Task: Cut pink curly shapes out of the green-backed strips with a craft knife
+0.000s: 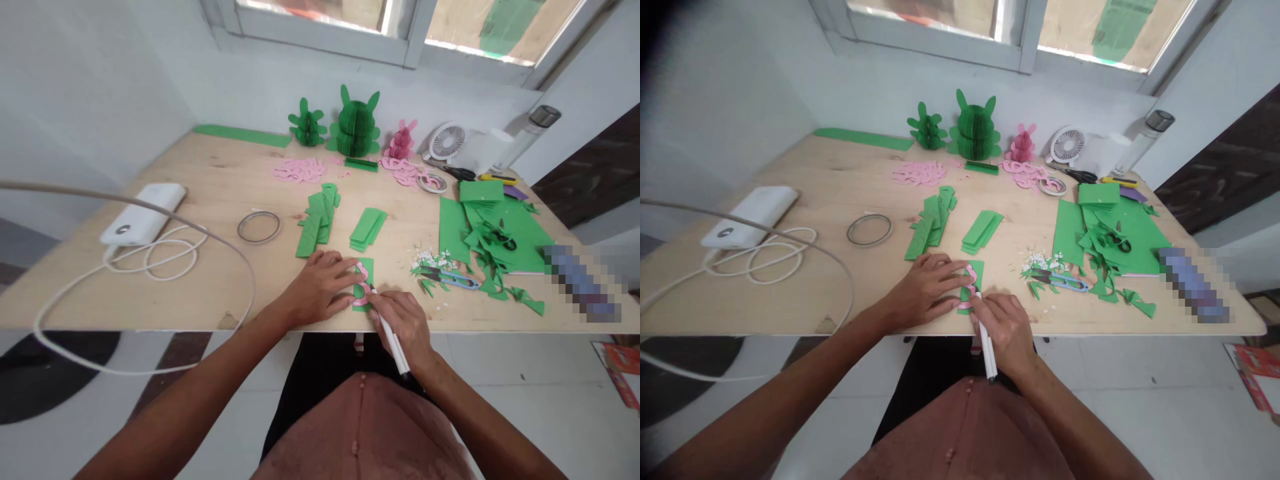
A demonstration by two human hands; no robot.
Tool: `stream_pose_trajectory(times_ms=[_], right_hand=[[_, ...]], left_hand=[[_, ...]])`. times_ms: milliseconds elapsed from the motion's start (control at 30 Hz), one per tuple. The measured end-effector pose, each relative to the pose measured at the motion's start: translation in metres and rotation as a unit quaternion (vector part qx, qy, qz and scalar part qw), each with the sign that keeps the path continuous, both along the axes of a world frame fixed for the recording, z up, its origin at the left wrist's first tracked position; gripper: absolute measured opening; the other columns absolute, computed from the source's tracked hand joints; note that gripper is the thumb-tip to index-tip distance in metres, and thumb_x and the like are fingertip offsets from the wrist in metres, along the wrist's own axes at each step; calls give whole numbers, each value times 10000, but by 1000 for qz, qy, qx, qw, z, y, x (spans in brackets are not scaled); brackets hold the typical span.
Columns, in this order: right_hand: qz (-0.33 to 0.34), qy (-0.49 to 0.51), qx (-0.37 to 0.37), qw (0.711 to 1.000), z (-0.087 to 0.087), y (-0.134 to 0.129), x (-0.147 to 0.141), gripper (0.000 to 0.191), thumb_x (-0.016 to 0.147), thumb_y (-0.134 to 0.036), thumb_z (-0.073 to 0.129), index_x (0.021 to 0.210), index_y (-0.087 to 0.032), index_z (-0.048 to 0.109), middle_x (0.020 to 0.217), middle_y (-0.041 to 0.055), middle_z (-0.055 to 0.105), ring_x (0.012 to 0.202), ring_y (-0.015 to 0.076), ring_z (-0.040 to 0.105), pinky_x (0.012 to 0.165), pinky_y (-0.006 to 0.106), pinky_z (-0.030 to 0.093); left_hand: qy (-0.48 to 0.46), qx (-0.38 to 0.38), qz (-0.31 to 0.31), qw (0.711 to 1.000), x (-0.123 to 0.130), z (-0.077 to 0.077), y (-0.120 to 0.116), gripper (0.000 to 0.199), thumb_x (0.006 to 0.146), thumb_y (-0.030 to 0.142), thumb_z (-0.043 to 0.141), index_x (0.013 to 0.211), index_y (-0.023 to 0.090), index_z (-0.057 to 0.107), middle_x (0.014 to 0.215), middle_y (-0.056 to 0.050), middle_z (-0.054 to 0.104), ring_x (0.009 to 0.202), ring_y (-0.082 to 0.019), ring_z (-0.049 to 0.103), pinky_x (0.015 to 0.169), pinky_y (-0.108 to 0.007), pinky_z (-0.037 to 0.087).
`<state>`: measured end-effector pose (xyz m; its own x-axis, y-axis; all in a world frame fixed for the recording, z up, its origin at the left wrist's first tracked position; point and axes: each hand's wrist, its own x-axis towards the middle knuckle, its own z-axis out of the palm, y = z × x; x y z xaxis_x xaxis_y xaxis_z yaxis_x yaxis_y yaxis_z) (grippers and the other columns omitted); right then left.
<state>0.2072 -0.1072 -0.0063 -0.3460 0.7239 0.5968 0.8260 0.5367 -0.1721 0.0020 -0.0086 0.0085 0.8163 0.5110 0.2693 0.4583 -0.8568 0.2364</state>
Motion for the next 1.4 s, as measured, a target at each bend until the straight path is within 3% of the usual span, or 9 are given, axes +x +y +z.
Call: stream_pose_trajectory(times_ms=[767, 1400], right_hand=[[6, 9, 9, 1000, -5, 1, -3, 274, 932, -121, 526, 1196, -124, 597, 882, 74, 730, 868, 218, 635, 754, 369, 429], [-1, 10, -1, 1000, -5, -1, -4, 244, 939, -146, 520, 1160, -116, 620, 882, 86, 723, 884, 218, 632, 763, 373, 446]], left_hand=[[-14, 24, 8, 1000, -1, 1, -2, 384, 895, 357, 538, 1273, 312, 589, 1421, -56, 490, 1184, -285, 442, 1014, -477, 320], [-2, -3, 4, 1000, 0, 3, -1, 377, 902, 341, 532, 1274, 306, 581, 1380, -30, 540, 1169, -278, 447, 1005, -476, 302]])
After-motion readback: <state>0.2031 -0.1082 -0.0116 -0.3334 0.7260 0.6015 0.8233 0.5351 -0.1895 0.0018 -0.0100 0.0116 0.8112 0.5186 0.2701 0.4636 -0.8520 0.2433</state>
